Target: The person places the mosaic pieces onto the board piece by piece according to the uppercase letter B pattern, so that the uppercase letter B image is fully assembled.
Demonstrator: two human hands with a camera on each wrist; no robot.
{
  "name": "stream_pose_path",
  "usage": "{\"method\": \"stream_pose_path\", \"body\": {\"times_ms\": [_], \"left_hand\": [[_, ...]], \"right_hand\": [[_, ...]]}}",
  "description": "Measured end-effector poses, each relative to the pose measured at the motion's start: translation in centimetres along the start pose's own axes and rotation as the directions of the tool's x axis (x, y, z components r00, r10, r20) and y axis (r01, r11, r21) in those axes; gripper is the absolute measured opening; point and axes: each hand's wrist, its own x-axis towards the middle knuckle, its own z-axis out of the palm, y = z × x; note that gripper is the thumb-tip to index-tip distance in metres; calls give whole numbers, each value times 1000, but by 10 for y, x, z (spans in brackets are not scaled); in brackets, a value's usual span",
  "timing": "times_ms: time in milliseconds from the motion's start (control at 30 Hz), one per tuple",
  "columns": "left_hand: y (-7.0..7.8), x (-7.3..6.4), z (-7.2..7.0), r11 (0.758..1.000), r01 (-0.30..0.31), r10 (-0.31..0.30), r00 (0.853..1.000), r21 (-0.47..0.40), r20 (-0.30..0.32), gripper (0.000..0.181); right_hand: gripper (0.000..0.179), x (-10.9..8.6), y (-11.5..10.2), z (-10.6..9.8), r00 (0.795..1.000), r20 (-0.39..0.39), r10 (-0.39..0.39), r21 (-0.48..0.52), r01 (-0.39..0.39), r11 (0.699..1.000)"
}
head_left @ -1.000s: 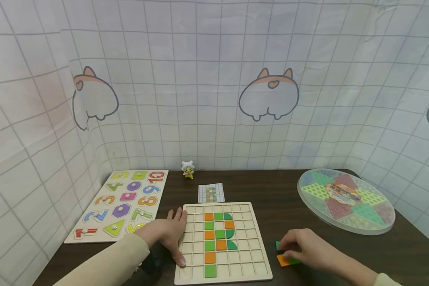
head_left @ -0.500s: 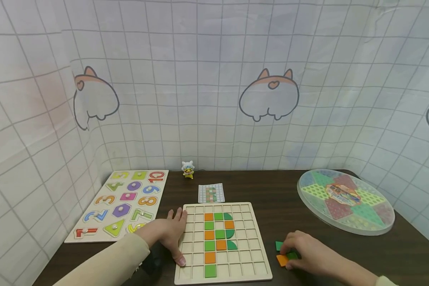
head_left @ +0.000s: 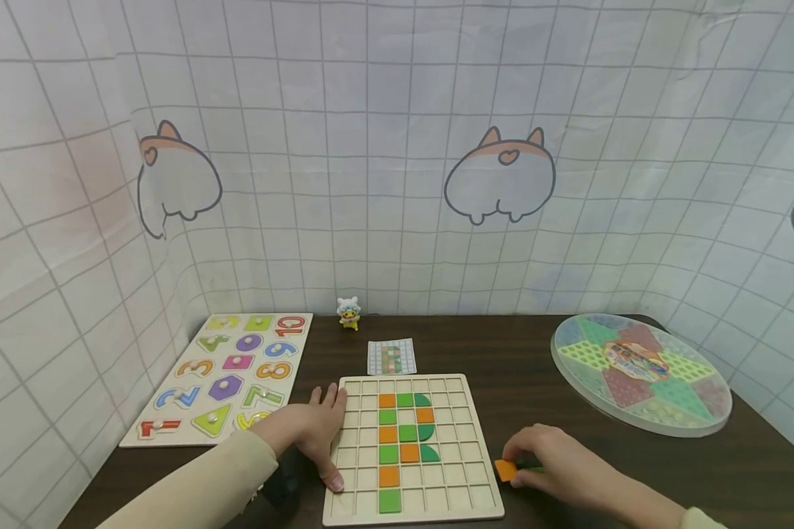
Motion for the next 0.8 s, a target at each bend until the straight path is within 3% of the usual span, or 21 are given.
{"method": "stream_pose_path", "body": {"times_ms": [267,533,800], "left_hand": [[1,-1,-1,1000,10,-10,1000,-7,8,165],[2,0,-1,1000,-3,3,1000,-14,-1,164],[0,0,1,1000,-1,1,1000,-18,-6,164]], "right_hand": [[20,28,-32,13,1000,4,4,109,-5,994],[21,53,-67,25,998,67,-1,119,-7,993],[19,67,-83,34,993,119,-24,84,14,996]]}}
